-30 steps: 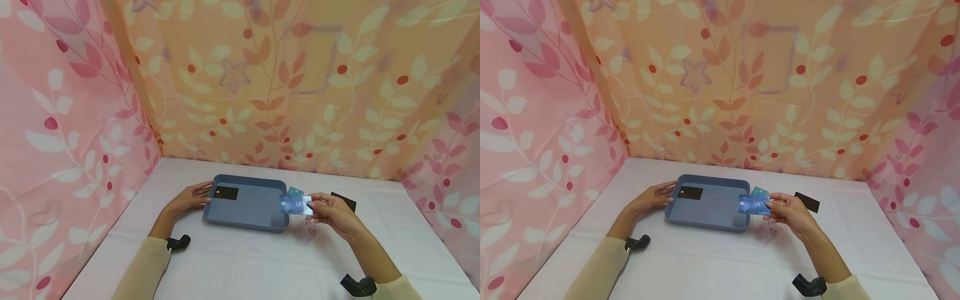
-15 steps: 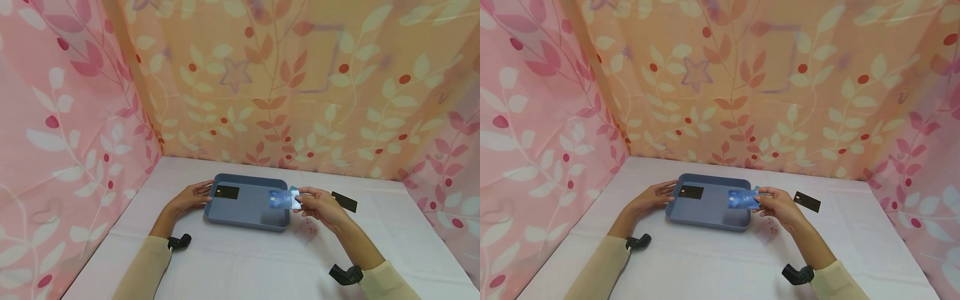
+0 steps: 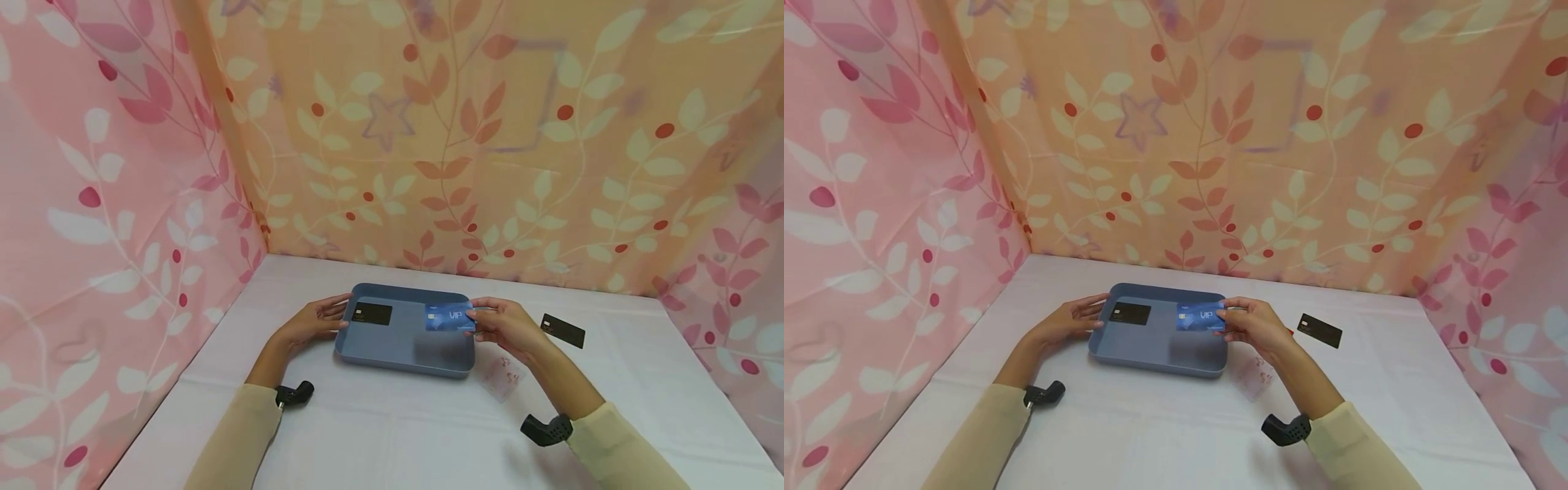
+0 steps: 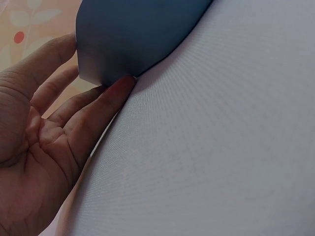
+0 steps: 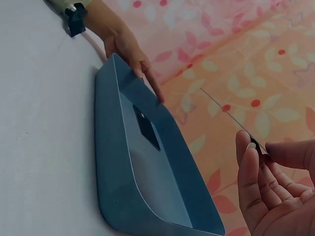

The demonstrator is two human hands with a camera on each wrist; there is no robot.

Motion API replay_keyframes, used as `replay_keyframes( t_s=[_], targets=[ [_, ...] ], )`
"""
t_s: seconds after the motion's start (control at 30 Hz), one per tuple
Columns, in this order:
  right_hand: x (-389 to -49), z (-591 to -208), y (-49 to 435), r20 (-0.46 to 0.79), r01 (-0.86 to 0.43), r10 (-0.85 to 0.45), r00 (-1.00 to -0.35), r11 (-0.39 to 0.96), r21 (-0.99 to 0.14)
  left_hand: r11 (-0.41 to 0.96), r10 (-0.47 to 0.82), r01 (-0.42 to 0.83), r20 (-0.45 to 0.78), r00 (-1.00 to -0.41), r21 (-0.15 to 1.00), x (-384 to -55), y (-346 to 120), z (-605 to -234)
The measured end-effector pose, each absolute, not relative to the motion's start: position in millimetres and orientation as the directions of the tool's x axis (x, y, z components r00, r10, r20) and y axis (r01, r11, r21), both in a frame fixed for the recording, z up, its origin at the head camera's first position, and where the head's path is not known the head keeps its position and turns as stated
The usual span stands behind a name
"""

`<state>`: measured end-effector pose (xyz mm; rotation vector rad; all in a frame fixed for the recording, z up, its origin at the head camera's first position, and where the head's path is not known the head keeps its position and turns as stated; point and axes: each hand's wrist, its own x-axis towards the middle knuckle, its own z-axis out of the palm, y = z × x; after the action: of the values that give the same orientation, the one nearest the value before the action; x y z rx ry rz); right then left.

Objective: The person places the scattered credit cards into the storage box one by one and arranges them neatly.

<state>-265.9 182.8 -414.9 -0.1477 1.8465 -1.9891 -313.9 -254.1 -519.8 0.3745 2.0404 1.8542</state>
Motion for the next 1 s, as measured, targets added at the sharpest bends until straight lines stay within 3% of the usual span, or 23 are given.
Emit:
replay_keyframes(
  t_s=[1.0],
  targets=[
    [-299, -430, 135, -0.298, 0.274, -0.252, -0.921, 0.126, -0.953, 0.098, 0.422, -0.038, -0.076, -0.903, 0.994, -313, -254, -519]
  ],
)
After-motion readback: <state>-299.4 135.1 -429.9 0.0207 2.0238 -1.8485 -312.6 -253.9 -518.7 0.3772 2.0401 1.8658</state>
